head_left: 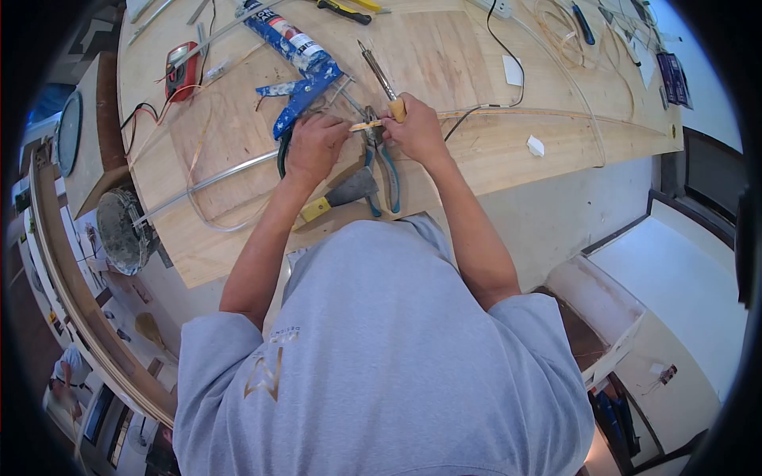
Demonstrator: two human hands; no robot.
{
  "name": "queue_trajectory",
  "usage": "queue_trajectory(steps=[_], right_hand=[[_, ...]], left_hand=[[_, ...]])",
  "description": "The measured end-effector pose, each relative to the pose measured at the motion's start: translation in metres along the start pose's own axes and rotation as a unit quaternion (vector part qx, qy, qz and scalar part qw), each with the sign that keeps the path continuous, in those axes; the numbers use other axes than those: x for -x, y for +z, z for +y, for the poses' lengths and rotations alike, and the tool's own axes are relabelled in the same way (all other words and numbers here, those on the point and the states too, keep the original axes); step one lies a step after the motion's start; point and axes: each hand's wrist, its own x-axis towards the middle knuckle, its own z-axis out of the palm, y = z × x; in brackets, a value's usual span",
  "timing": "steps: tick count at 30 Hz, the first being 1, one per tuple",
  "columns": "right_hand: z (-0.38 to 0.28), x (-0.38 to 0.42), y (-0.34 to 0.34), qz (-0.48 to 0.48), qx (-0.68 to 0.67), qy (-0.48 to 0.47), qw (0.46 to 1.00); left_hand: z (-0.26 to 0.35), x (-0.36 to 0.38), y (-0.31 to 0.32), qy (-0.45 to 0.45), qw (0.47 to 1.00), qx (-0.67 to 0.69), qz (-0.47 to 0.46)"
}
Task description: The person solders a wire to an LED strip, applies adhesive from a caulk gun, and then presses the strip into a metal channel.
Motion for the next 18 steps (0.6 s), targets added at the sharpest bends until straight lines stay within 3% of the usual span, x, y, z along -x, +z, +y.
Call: queue_trajectory(steps=[18], right_hand=[[0.0015, 0.0009, -0.0042, -0.017, -0.041, 0.007, 0.999]], left_hand=[[-0.0003, -0.0041, -0.0016, -0.055, 0.996, 0.068, -0.035]])
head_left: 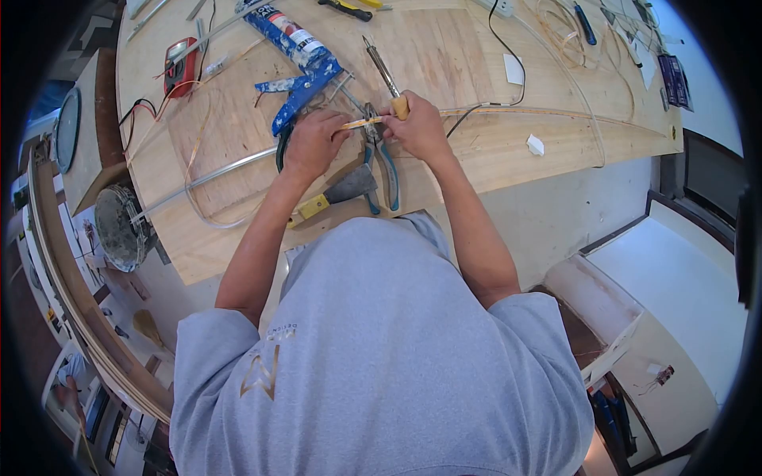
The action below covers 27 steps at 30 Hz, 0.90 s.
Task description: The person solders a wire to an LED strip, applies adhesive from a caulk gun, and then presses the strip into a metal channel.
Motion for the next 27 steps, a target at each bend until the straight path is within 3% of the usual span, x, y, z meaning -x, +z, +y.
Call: queue_trajectory(steps=[27], right_hand=[[0.0027, 0.0068, 0.0002, 0.023, -0.019, -0.017, 0.999]], left_hand=[[-0.0029, 0.0037, -0.005, 0.057, 0.997, -0.041, 0.02]])
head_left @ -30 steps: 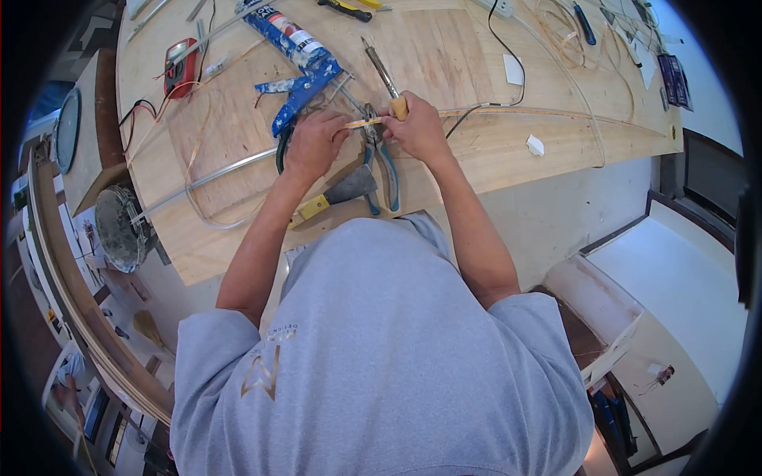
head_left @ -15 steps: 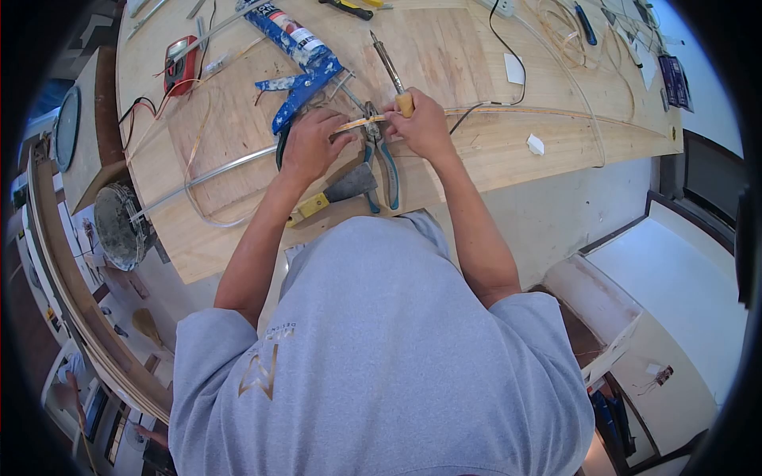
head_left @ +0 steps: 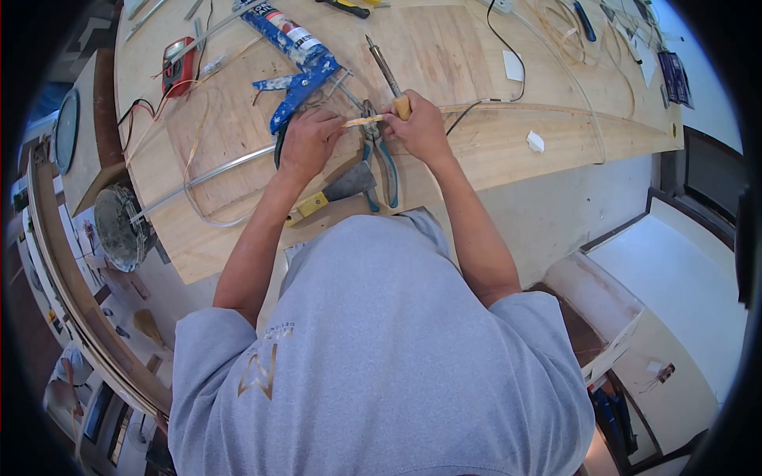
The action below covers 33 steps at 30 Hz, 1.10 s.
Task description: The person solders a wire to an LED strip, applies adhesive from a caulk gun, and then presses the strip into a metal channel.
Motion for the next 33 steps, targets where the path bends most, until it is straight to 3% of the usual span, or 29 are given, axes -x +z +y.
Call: queue_trajectory(steps=[14, 20, 23, 27, 30, 31, 33], right_hand=[[0.003, -0.003, -0.002, -0.006, 0.024, -0.013, 1.0], [0.006, -0.004, -0.001, -0.002, 0.034, -0.006, 0.999], [0.006, -0.004, 0.0, -0.001, 0.027, -0.015, 1.0], [0.005, -0.005, 0.003, 0.001, -0.003, 0.0, 1.0], [0.009, -0.004, 0.004, 0.003, -0.01, 0.0, 1.0], [0.007, -0.004, 0.004, 0.002, -0.013, 0.003, 1.0], [0.005, -0.004, 0.003, 0.0, -0.007, 0.004, 1.0]], left_hand=[[0.007, -0.001, -0.002, -0.011, 0.999, -0.04, -0.016], [0.002, 0.001, 0.001, -0.039, 0.999, 0.005, -0.027], [0.008, 0.004, -0.005, -0.029, 0.999, 0.023, -0.005], [0.018, 0.015, -0.021, -0.036, 0.99, -0.004, 0.137], [0.012, 0.023, -0.033, -0.121, 0.962, -0.077, 0.234], [0.006, 0.025, -0.039, -0.131, 0.956, -0.117, 0.233], [-0.007, 0.033, -0.045, -0.19, 0.965, -0.041, 0.177]])
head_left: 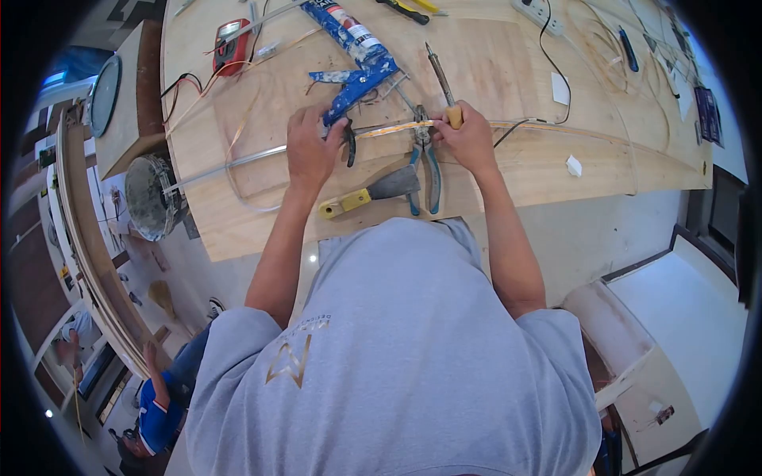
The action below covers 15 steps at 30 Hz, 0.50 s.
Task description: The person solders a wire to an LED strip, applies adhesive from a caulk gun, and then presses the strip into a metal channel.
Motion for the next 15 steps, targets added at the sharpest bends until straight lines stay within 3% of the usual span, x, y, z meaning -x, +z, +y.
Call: queue_trajectory(steps=[1, 4, 10, 13, 15], right_hand=[[-0.001, 0.0, 0.0, -0.001, 0.008, -0.004, 1.0], [-0.004, 0.0, -0.001, -0.005, 0.011, 0.005, 1.0], [-0.004, 0.0, -0.001, -0.003, 0.005, 0.005, 1.0], [0.001, 0.0, 0.0, 0.0, -0.001, 0.0, 1.0], [0.003, -0.001, 0.001, 0.002, -0.008, -0.004, 1.0]], left_hand=[[-0.005, 0.0, -0.001, -0.033, 0.998, 0.026, -0.036], [-0.009, -0.005, -0.003, -0.036, 0.998, 0.04, -0.034], [-0.024, -0.008, -0.006, -0.149, 0.98, 0.115, -0.064], [-0.018, -0.005, -0.017, -0.216, 0.953, 0.13, -0.169], [-0.023, -0.002, -0.016, -0.194, 0.959, 0.141, -0.149]])
